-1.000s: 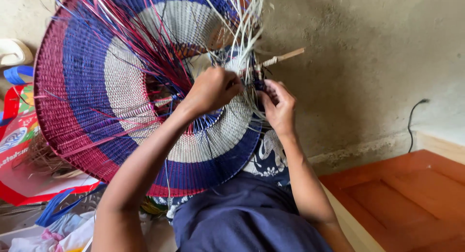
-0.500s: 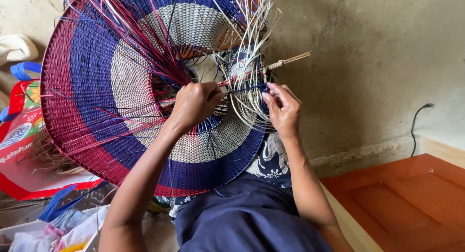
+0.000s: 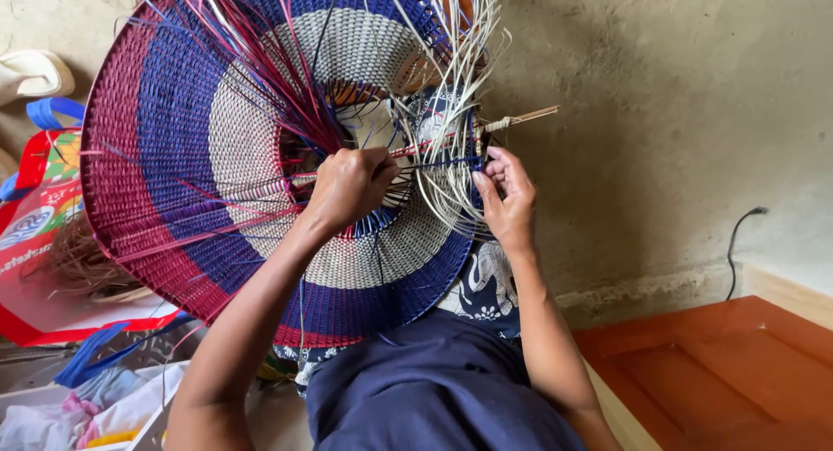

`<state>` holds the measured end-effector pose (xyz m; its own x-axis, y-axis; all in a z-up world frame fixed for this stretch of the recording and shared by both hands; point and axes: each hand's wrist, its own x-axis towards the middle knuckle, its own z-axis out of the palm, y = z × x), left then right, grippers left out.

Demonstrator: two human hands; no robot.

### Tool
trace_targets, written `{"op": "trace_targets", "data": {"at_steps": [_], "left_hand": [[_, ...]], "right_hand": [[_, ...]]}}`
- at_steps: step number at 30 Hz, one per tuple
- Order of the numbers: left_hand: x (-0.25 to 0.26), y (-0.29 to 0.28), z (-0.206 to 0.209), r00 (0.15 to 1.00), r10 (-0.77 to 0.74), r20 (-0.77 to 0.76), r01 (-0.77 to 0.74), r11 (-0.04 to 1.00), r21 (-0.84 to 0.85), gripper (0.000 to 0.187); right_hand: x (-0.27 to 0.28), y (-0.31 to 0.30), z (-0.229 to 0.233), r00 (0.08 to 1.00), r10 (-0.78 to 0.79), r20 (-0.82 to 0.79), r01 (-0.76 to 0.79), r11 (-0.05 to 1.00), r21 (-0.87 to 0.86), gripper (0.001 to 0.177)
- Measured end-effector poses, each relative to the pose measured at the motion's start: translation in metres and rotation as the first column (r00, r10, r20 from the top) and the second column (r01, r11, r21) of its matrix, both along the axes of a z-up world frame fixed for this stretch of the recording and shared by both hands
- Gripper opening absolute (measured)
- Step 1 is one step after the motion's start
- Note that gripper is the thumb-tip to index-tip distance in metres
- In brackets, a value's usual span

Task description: Weaving a circular mat with colored fibers

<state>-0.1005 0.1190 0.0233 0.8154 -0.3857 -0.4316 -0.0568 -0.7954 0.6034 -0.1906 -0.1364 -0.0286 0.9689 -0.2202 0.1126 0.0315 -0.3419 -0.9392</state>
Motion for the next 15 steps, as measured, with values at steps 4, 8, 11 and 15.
{"op": "trace_targets", "data": {"at_steps": [4, 8, 11, 15], "left_hand": [[-0.006, 0.016, 0.007, 0.997, 0.075, -0.015, -0.075, 0.997, -0.006, 0.013], [-0.019, 0.037, 0.007, 0.993, 0.118, 0.005, -0.118, 0.992, 0.043, 0.015], [-0.024, 0.053, -0.004, 0.987, 0.157, 0.029, -0.159, 0.984, 0.078, 0.014], [-0.037, 0.066, -0.004, 0.952, 0.2, 0.231, -0.213, 0.976, 0.034, 0.012]], "right_hand": [[0.001, -0.005, -0.01, 1.0, 0.005, -0.003, -0.005, 1.0, 0.006, 0.032], [0.0, -0.015, -0.026, 0.997, 0.06, -0.048, -0.057, 0.997, 0.051, 0.036], [-0.001, -0.022, -0.034, 0.994, 0.087, -0.062, -0.084, 0.995, 0.059, 0.038], [0.008, -0.031, -0.04, 0.992, 0.118, -0.042, -0.116, 0.991, 0.06, 0.039]]}}
